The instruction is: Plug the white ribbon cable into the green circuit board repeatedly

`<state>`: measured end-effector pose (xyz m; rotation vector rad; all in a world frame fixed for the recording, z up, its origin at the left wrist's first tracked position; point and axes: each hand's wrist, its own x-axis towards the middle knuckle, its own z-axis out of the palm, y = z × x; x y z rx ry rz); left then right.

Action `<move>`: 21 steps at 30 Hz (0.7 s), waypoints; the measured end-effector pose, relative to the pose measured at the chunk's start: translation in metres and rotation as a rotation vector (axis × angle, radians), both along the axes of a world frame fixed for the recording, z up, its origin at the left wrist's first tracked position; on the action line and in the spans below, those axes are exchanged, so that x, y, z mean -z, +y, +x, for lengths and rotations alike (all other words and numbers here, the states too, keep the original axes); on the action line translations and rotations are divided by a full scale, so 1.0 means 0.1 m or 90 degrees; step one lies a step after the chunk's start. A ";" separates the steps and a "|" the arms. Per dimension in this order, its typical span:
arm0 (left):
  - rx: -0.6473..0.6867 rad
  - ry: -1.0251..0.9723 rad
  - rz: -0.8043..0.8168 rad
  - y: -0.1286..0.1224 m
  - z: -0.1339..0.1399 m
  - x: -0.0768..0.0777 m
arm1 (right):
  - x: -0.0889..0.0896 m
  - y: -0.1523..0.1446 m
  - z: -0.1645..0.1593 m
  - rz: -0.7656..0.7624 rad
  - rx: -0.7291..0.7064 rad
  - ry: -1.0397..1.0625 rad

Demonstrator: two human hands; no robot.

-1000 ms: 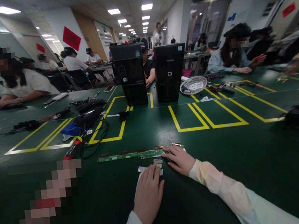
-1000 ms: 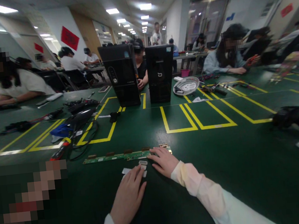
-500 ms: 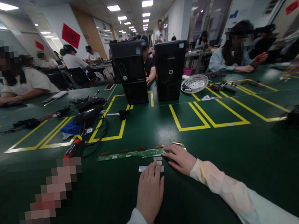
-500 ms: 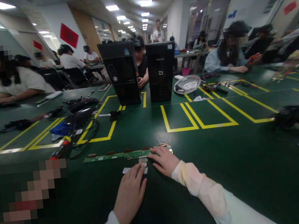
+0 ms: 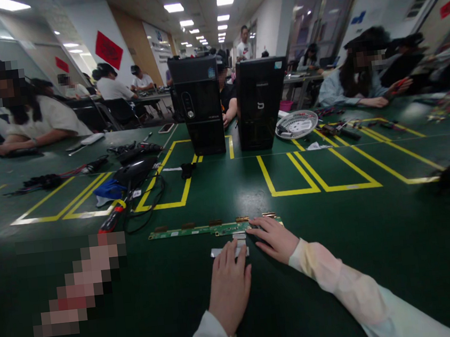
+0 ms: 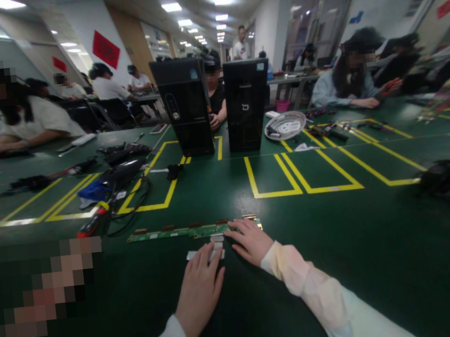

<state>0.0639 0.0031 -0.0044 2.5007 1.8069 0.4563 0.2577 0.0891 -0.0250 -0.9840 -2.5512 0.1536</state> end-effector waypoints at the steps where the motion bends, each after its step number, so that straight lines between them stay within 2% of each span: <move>1: 0.002 0.004 0.002 0.00 0.00 0.00 | 0.00 0.00 0.00 -0.001 0.001 0.001; 21: 0.055 -0.007 0.005 0.07 -0.03 0.07 | 0.01 0.00 0.00 -0.014 0.005 -0.010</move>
